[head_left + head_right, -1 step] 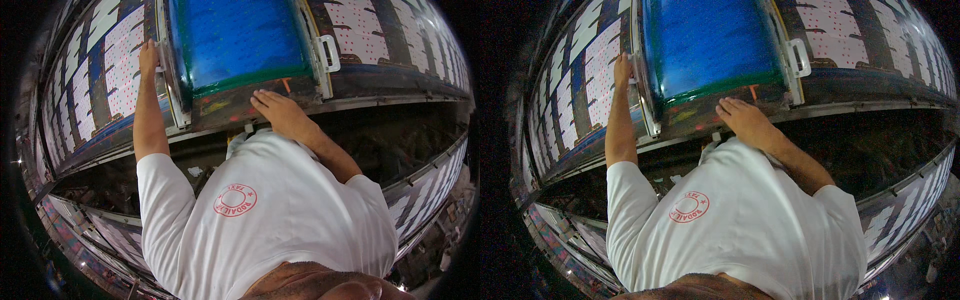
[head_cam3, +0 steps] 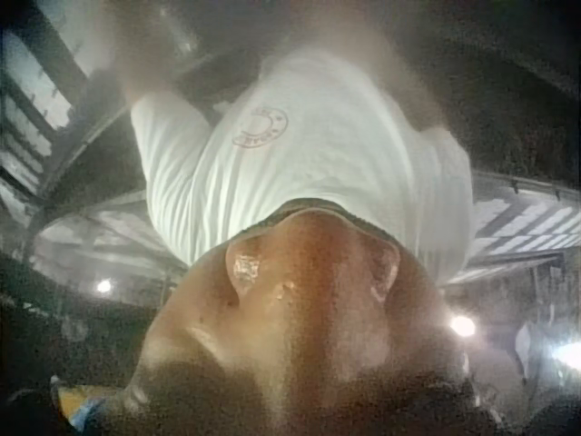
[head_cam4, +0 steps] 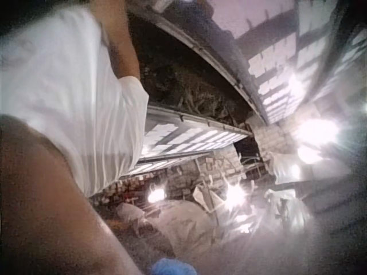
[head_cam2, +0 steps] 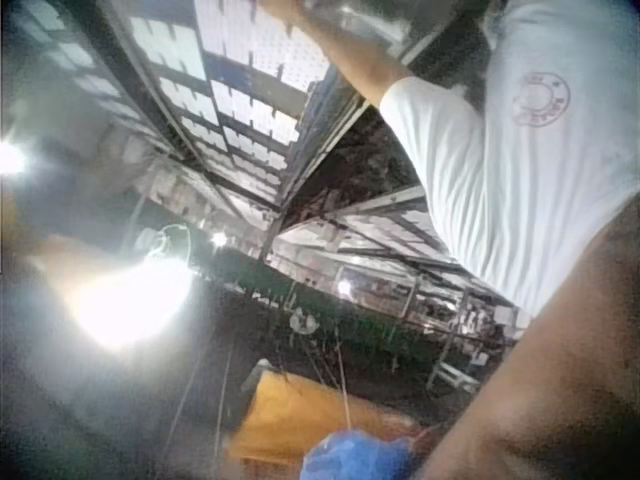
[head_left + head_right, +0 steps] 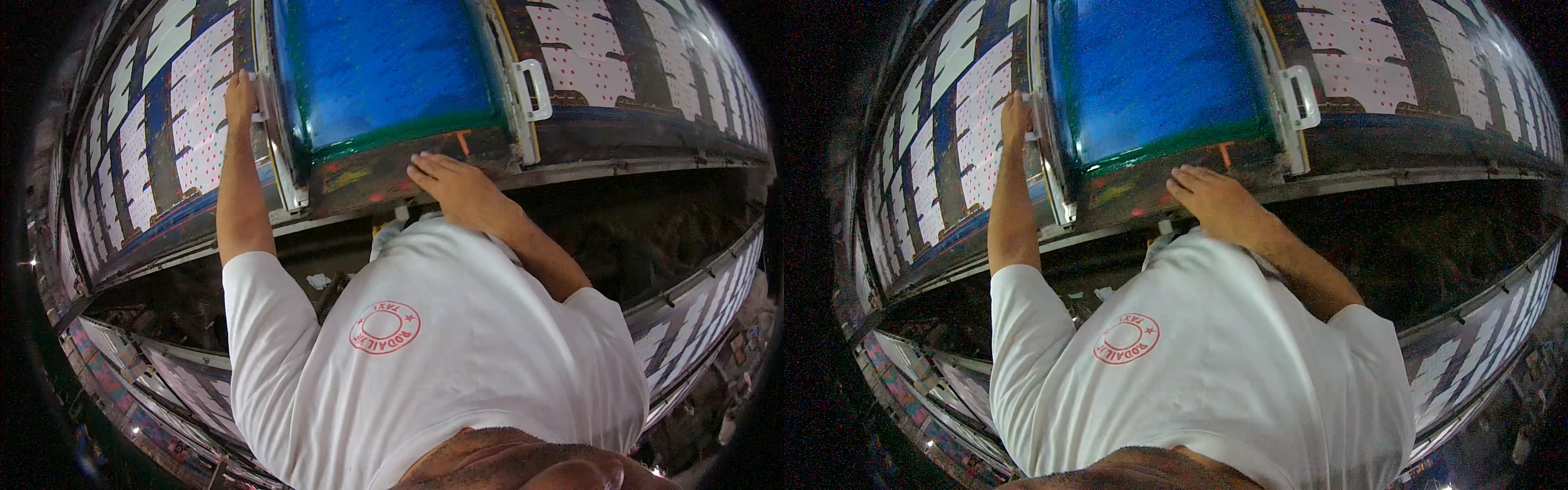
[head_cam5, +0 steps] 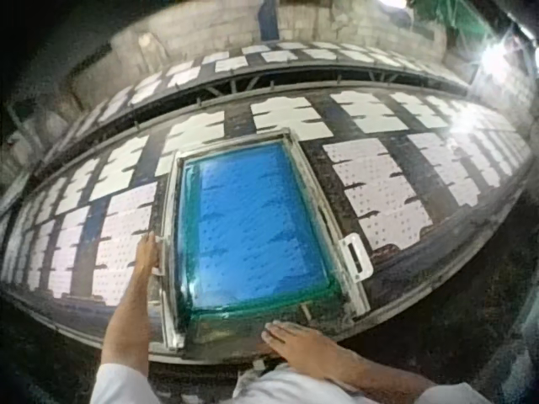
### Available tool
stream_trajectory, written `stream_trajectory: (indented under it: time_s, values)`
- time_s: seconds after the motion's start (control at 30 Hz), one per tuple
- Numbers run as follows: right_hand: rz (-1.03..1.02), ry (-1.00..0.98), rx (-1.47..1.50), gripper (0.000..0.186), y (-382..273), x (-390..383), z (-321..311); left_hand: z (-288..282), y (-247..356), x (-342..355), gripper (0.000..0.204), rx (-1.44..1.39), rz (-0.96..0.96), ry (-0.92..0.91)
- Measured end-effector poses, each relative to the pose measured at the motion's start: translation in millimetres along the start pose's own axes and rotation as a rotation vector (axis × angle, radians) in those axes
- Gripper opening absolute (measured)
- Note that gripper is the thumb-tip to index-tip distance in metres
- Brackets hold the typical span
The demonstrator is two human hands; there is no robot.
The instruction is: The person repeatedly pulls a squeegee across a screen-printing frame to apply blue ink onto sheets of paper arranged on a flatbed press. The person repositions the frame between passes and continues the same motion throughout the clip.
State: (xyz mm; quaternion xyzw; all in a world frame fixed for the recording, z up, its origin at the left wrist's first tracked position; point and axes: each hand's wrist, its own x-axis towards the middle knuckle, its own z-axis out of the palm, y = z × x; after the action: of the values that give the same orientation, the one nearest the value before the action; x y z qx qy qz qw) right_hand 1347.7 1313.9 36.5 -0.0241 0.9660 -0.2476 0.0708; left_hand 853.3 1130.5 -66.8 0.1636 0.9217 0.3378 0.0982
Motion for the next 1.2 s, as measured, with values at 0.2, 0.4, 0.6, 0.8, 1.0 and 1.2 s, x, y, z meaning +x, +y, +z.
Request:
stream_trajectory:
  time_s: [0.2, 0.4, 0.6, 0.8, 1.0, 1.2]
  values:
    - [0.211, 0.268, 0.536, 0.036, 73, -53, -48, 2, -4, 10, 0.053, -0.038, 0.027, -0.006]
    - [0.729, 0.687, 0.703, 0.023, 153, -98, -62, -1, 3, 3, 0.051, -0.187, -0.06, -0.08]
    - [0.782, 0.771, 0.64, 0.029, 194, -85, -33, -1, 16, -5, 0.046, -0.313, -0.157, -0.076]
    - [0.863, 0.741, 0.956, 0.036, 205, -51, -19, -4, 24, -11, 0.047, -0.347, -0.142, -0.095]
    - [0.846, 0.827, 1.083, 0.033, 187, -37, -29, -2, 11, -8, 0.044, -0.415, -0.147, -0.123]
    - [0.736, 0.86, 1.217, 0.027, 172, -42, -61, -11, 15, -7, 0.045, -0.476, -0.216, -0.178]
